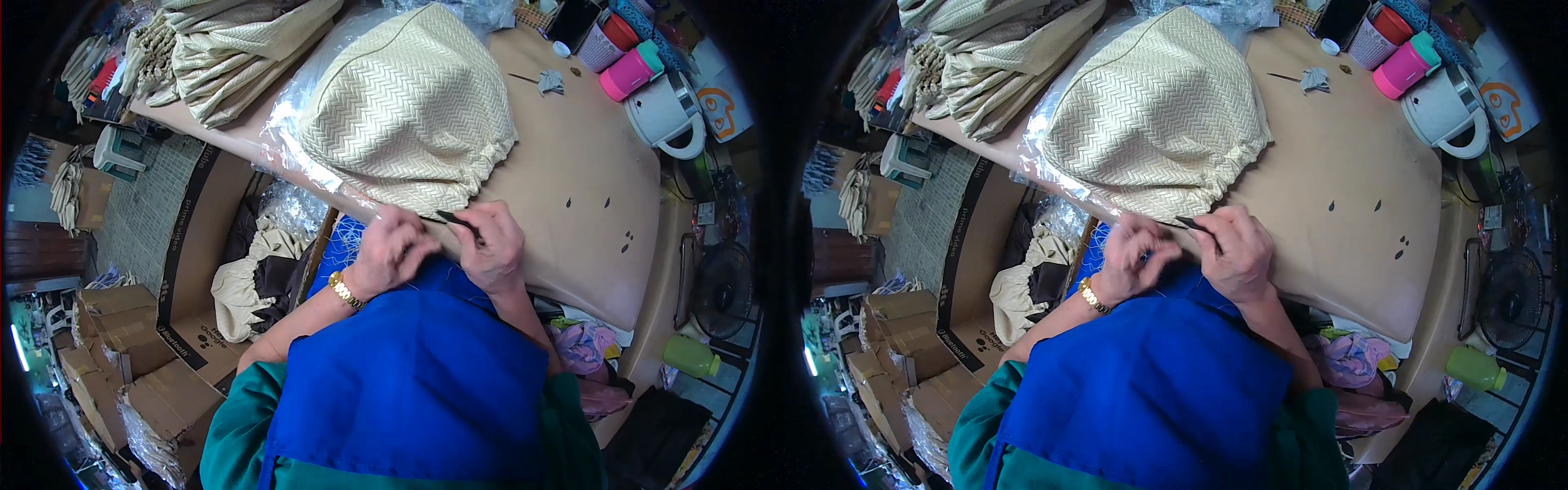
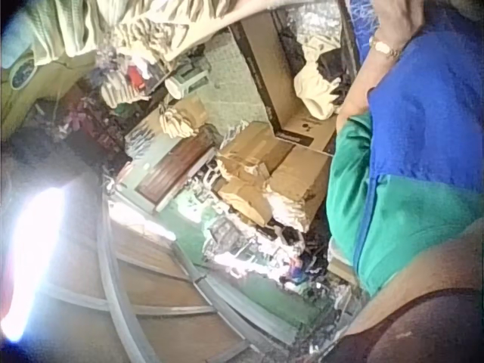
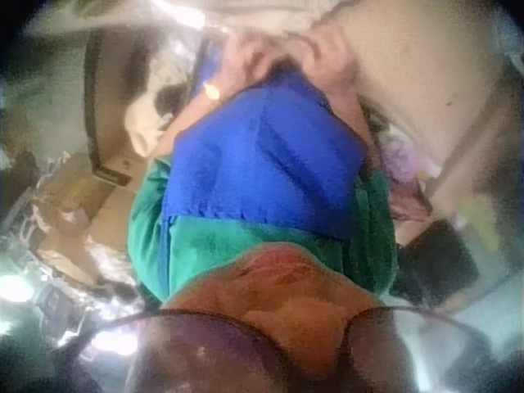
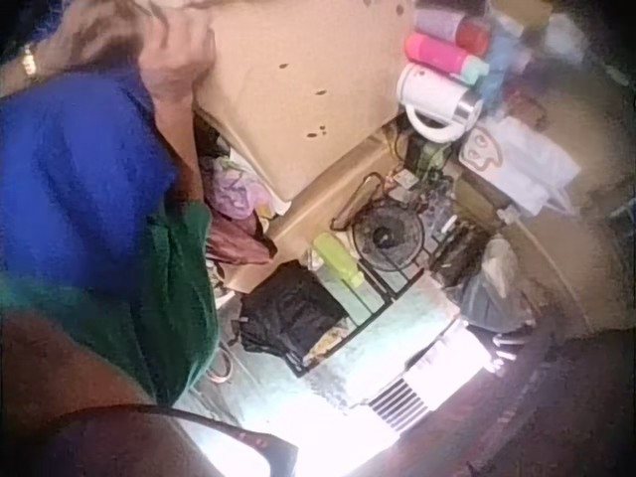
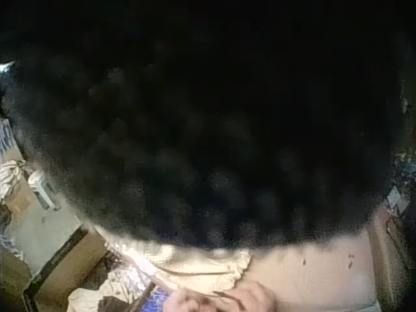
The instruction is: The person takes a partially assembled leather bag from a box, pulls out the inner lining, and uses a needle and thread to hand-sew the lining to the leather exterior at the opening, finishing by wiping the bag with a cloth.
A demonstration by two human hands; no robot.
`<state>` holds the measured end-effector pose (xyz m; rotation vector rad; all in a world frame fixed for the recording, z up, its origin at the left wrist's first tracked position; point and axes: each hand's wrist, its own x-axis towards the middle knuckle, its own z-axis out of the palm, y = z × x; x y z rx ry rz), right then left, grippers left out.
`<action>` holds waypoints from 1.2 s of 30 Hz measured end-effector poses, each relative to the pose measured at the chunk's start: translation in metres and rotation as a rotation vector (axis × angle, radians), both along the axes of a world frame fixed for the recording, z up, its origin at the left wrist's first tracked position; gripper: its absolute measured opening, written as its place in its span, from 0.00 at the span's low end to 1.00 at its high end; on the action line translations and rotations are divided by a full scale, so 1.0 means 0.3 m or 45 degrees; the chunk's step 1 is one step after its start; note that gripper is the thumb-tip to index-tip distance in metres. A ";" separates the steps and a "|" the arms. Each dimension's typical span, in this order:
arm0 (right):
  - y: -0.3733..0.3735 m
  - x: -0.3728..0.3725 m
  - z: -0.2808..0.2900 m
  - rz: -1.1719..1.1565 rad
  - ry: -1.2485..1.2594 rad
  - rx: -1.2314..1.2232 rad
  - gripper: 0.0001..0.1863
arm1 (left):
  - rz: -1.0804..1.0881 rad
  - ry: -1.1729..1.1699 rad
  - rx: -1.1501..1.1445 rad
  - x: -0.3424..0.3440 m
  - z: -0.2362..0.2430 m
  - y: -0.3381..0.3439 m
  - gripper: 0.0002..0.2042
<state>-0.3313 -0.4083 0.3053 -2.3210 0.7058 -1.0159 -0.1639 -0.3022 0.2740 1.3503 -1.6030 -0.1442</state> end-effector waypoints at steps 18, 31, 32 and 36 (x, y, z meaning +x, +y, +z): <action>-0.138 0.132 0.173 0.312 -0.715 1.244 0.20 | 0.337 -0.176 -0.220 -0.040 0.109 -0.077 0.42; -0.115 0.104 0.506 -0.369 -0.555 -0.391 0.19 | 0.182 -0.121 -0.676 0.146 0.482 -0.309 0.21; -0.134 0.089 0.513 -0.416 -0.481 -0.473 0.14 | 0.091 -0.163 -0.579 0.117 0.400 -0.300 0.24; -0.260 0.127 0.311 -0.298 0.590 -0.014 0.12 | -0.388 0.802 0.343 -0.014 0.050 -0.163 0.32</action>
